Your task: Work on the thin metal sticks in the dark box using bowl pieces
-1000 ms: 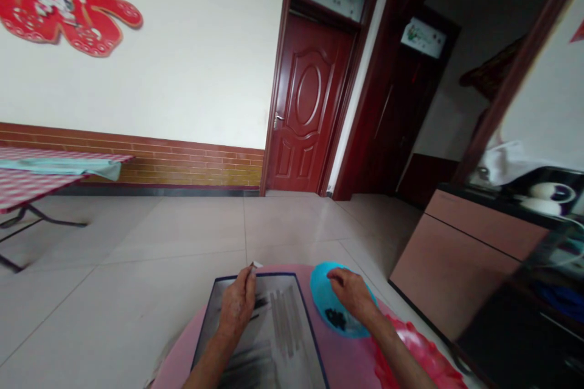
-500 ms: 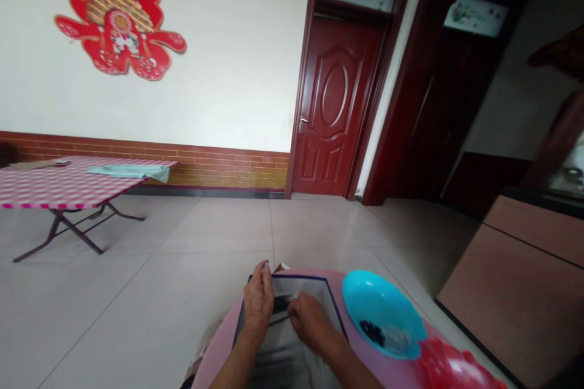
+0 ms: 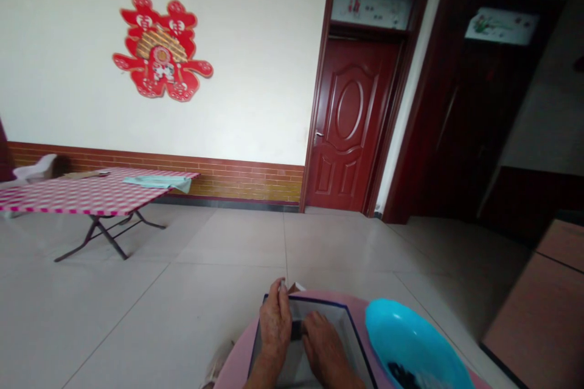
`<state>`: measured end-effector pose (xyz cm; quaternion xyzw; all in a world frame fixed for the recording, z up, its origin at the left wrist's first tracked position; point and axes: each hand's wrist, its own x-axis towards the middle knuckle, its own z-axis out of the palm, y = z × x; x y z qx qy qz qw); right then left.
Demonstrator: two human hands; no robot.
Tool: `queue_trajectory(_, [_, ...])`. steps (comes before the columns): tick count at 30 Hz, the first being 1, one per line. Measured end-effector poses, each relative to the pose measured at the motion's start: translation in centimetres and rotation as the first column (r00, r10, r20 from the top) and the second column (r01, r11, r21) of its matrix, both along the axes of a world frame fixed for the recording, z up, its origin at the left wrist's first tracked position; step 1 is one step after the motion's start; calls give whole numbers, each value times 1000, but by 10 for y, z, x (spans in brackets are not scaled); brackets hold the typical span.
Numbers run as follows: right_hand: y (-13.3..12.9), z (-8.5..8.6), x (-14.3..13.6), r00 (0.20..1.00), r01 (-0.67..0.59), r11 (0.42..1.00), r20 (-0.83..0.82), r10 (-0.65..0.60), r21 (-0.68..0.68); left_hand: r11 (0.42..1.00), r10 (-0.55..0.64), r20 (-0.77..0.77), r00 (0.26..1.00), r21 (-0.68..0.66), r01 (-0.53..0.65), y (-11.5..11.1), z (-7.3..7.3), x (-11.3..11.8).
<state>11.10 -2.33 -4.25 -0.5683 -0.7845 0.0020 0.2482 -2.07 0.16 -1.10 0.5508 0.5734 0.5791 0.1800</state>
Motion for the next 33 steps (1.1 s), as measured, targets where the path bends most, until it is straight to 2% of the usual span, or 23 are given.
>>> queue_trajectory(7, [1, 21, 2, 935, 22, 996, -355, 9, 82, 999, 32, -34, 999, 38, -30, 1, -4, 3])
queue_trajectory(10, [0, 30, 1, 837, 5, 999, -547, 14, 34, 999, 26, -115, 993, 43, -21, 1, -8, 5])
queue_trajectory(14, [1, 32, 2, 691, -65, 998, -721, 54, 12, 999, -19, -232, 973, 38, 28, 0, -12, 6])
queue_trajectory(16, [1, 32, 2, 656, -49, 998, -752, 62, 40, 998, -32, -273, 961, 40, 45, -1, -12, 6])
queue_trajectory(22, [-1, 48, 8, 586, 182, 979, -810, -29, 97, 990, -59, -371, 927, 98, 102, 0, -13, 7])
queue_trajectory(24, [-2, 53, 12, 552, 224, 970, -832, -52, 88, 984, -60, -413, 909, 127, 123, 1, -14, 7])
queue_trajectory(29, [-3, 54, 16, 492, 239, 971, -860, -135, -15, 981, -71, -491, 868, 121, 149, 0, -16, 9])
queue_trajectory(33, [-3, 54, 13, 505, 236, 972, -855, -115, 9, 975, -130, -498, 857, 90, 201, -3, -13, 10])
